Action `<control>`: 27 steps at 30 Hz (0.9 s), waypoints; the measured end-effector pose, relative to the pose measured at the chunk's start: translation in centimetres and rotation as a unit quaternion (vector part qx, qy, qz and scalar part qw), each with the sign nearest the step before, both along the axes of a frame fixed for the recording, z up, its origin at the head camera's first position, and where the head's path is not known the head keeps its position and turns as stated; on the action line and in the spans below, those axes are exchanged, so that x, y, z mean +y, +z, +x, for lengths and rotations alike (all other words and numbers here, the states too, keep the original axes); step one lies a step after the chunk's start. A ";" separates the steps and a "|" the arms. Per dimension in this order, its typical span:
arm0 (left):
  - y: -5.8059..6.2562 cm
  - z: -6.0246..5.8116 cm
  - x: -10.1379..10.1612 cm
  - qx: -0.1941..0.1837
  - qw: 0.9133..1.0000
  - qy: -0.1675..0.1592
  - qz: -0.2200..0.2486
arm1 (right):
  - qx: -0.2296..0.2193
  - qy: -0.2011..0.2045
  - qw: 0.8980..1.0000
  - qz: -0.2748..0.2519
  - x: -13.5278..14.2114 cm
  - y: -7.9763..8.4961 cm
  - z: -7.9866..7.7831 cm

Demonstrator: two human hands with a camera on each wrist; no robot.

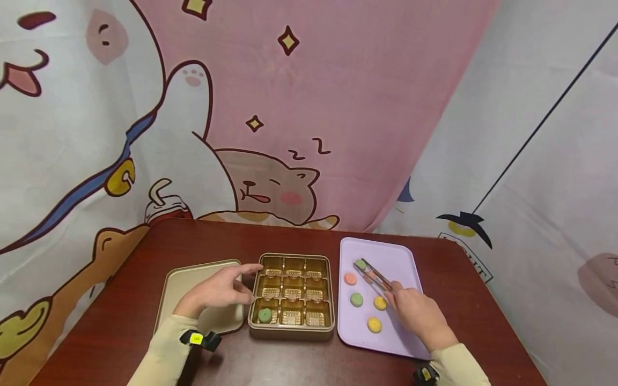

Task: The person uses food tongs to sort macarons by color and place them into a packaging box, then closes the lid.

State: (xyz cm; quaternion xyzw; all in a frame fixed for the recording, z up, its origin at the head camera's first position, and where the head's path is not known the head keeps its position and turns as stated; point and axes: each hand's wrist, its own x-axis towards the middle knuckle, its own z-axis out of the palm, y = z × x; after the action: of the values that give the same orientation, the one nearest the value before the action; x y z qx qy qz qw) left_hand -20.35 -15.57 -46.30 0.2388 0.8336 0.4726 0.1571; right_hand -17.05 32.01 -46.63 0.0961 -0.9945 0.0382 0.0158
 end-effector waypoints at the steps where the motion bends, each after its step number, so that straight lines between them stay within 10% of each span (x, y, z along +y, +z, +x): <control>1: 0.0 0.0 0.0 0.001 1.000 0.000 -0.001 | -0.001 0.000 1.000 0.000 0.0 0.0 0.0; 27: -0.1 0.0 0.0 -0.003 1.000 0.001 0.004 | 0.009 0.006 1.000 0.002 -0.3 0.9 0.4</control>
State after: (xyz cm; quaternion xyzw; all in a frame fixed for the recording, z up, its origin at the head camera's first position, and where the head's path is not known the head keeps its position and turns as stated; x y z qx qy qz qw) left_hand -20.30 -15.57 -46.41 0.2372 0.8313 0.4770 0.1584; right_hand -16.67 31.76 -45.72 0.1022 -0.9938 0.0355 0.0242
